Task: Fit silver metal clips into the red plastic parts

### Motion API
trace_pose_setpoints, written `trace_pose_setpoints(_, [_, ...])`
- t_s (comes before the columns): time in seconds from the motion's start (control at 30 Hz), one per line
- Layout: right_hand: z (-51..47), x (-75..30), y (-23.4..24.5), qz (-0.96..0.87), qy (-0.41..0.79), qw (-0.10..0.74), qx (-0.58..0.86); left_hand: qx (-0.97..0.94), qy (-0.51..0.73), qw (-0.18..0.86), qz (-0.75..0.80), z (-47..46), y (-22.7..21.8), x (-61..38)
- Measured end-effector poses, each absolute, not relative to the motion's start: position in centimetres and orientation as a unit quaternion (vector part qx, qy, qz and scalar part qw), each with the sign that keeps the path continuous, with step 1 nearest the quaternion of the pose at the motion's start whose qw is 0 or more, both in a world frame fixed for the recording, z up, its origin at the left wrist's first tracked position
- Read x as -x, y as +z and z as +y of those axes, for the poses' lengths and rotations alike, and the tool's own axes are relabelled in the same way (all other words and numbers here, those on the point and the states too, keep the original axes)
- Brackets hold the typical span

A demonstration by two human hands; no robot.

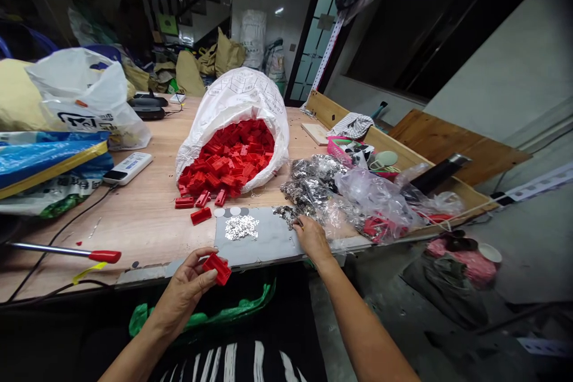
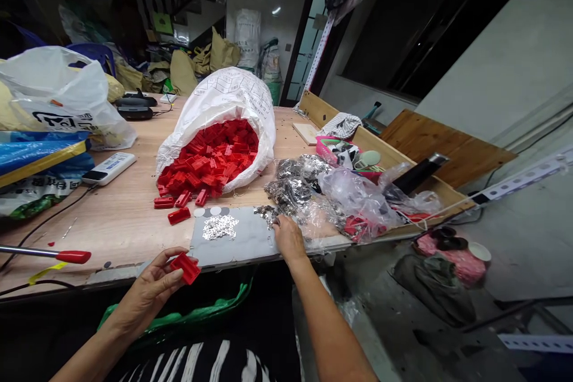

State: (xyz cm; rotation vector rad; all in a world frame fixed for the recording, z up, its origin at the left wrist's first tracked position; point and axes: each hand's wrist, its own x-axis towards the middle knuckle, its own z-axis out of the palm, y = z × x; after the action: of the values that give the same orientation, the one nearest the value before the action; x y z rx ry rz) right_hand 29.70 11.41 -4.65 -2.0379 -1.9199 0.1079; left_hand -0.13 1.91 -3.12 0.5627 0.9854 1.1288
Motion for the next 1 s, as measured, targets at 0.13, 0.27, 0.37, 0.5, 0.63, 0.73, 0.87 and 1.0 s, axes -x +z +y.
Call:
trace_pose_setpoints(0.13, [11.4, -29.9, -4.8, -0.676, 0.04, 0.175, 0.715, -0.261, 0.506, 0.693, 0.441, 1.9, -3.0, 0.0])
trace_pose_setpoints(0.27, [11.2, -29.9, -4.6, -0.679, 0.035, 0.19, 0.709, -0.275, 0.511, 0.679, 0.45, 2.0, -3.2, 0.0])
trace_pose_setpoints(0.37, [11.0, -29.8, -4.3, -0.676, 0.031, 0.208, 0.706, -0.303, 0.507, 0.669, 0.452, 2.1, -3.4, 0.1])
trace_pose_setpoints(0.5, [10.9, -30.0, -4.1, -0.683, 0.036, 0.228, 0.693, -0.33, 0.515, 0.648, 0.453, 2.2, -3.5, 0.2])
trace_pose_setpoints(0.63, [10.8, -30.1, -4.2, -0.688, 0.039, 0.263, 0.675, -0.34, 0.521, 0.64, 0.451, 2.2, -3.3, 0.0])
trace_pose_setpoints(0.73, [10.8, -30.2, -4.0, -0.684, 0.043, 0.29, 0.668, -0.351, 0.527, 0.63, 0.45, 2.2, -3.4, -0.1])
trace_pose_setpoints(0.87, [10.2, -29.2, -2.9, -0.678, 0.073, 0.33, 0.653, -0.386, 0.535, 0.593, 0.462, 2.2, -3.4, -0.3])
trace_pose_setpoints(1.0, [8.1, -25.9, -1.4, -0.68, 0.221, 0.383, 0.584, -0.425, 0.545, 0.547, 0.472, 2.0, -3.4, -0.7])
